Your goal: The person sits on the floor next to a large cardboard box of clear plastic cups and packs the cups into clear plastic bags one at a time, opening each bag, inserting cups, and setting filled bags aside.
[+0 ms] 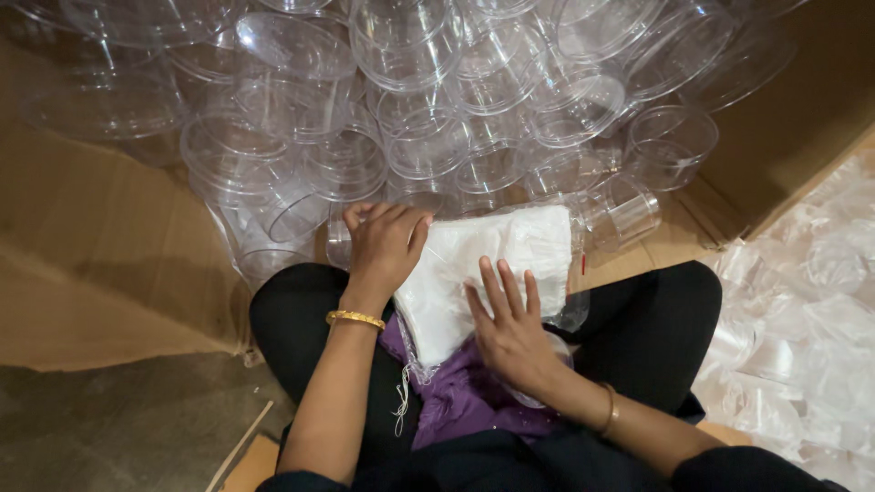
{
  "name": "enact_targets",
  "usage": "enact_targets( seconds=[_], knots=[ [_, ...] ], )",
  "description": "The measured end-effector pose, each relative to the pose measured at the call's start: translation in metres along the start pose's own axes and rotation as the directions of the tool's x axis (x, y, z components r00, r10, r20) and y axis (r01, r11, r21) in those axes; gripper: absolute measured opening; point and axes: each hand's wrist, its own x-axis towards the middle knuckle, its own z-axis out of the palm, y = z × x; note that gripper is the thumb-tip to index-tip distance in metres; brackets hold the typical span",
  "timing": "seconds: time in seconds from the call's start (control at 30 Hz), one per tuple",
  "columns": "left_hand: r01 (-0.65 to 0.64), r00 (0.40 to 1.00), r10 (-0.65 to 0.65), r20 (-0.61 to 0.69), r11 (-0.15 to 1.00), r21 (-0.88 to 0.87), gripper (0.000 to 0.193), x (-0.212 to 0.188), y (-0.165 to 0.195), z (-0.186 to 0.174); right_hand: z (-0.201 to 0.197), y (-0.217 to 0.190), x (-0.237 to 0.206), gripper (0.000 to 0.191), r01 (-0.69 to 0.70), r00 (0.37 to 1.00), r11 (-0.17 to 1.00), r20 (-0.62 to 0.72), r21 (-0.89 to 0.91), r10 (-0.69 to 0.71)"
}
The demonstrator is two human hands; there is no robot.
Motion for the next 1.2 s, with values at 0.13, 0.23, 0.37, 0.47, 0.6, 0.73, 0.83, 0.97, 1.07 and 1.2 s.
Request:
enact_targets(
  seconds=[0.13,0.23,0.37,0.47,0.6,0.73,0.83,0.97,1.07,1.2],
  knots=[
    [-0.007,1.0,0.007,-0.004,0.998,-0.058,0.017,0.003,0.001,-0.003,0.01,0.001,0.013,0.063,-0.111,0.993,0.988,0.03,-0.107,0.115],
    [-0.023,1.0,0.022,-0.018,0.996,-0.087,0.019,0.003,0.001,-0.006,0.014,0.012,0.03,0.061,-0.115,0.983,0.986,-0.158,-0.117,0.096],
    [-0.006,1.0,0.007,0.018,0.995,-0.095,0.022,0.004,0.002,-0.007,0.013,0.024,0.047,0.028,-0.144,0.968,0.987,-0.216,-0.068,0.126],
    [-0.001,1.0,0.004,0.03,0.996,-0.088,0.023,0.006,0.002,-0.007,0.012,0.025,0.054,0.017,-0.186,0.947,0.982,-0.263,0.022,0.185],
    [-0.031,0.999,0.032,0.005,0.995,-0.096,0.024,0.007,0.003,-0.007,0.011,0.021,0.062,0.021,-0.21,0.919,0.969,-0.311,0.133,0.242],
    [-0.012,0.999,0.016,0.041,0.996,-0.088,0.024,0.007,0.004,-0.009,0.007,0.02,0.067,0.021,-0.274,0.931,0.958,-0.228,0.084,0.286],
    [-0.014,0.998,0.019,0.054,0.996,-0.087,0.024,0.008,0.005,-0.01,0.002,0.021,0.068,0.03,-0.251,0.937,0.954,-0.206,0.166,0.283],
    [0.041,0.992,-0.031,0.119,0.996,-0.076,0.023,0.011,0.009,-0.015,-0.003,0.021,0.067,0.025,-0.24,0.934,0.952,-0.22,0.191,0.28],
    [-0.062,0.996,0.071,0.06,0.988,-0.145,0.025,0.013,0.014,-0.023,-0.009,0.02,0.066,0.022,-0.201,0.932,0.949,-0.251,0.242,0.261],
    [-0.182,0.919,0.337,0.204,0.823,-0.537,0.078,0.01,0.028,-0.023,-0.034,0.021,0.055,0.023,-0.092,0.951,0.941,-0.251,0.326,0.18]
  ],
)
